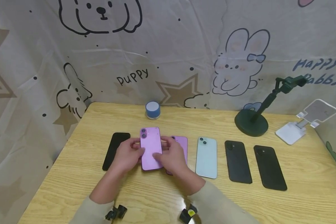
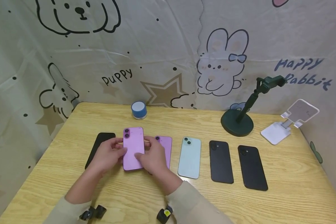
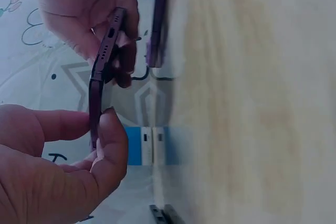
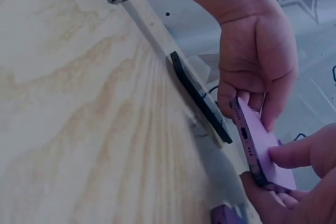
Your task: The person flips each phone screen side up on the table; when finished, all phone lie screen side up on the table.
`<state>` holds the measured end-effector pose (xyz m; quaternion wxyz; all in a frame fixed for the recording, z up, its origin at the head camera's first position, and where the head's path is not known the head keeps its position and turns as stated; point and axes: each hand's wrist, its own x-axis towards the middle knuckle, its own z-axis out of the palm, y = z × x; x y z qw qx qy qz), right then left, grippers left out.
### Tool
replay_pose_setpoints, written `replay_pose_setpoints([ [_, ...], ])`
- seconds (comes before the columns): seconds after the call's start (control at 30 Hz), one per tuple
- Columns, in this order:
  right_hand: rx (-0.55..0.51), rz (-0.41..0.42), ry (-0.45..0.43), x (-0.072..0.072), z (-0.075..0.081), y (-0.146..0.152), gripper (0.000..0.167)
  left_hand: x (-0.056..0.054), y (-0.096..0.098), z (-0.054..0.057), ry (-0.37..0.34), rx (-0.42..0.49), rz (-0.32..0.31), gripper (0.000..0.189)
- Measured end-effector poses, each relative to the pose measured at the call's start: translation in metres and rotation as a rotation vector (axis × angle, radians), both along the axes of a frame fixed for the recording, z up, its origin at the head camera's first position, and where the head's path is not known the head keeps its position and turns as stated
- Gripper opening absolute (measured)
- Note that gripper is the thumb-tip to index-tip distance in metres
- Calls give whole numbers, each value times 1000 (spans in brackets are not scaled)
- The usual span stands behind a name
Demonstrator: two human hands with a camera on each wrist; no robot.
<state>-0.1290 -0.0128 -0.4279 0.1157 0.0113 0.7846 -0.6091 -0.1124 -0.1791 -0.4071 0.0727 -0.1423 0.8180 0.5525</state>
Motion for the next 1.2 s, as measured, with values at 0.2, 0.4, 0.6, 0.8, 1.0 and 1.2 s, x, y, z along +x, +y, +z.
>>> replay_pose_setpoints([
  [0.2, -20, 51, 41, 0, 6, 1, 67, 1, -3, 7, 62, 43, -15, 37],
  [0.4, -10, 81, 147, 4, 8, 1, 70, 2, -3, 9, 93, 107, -25, 37],
  [0.6, -5, 162, 190, 6, 10, 3, 67, 3, -2, 11, 121, 194, -28, 35],
  [0.8, -49, 240, 202, 6, 11, 3, 67, 5, -4, 15, 133, 261, -67, 31],
  [1.0, -179, 280, 152, 7, 11, 3, 67, 6, -7, 13, 167, 293, -123, 33],
  [1.2, -462, 309, 1, 8, 11, 4, 55, 4, -4, 5, 289, -40, -151, 29],
])
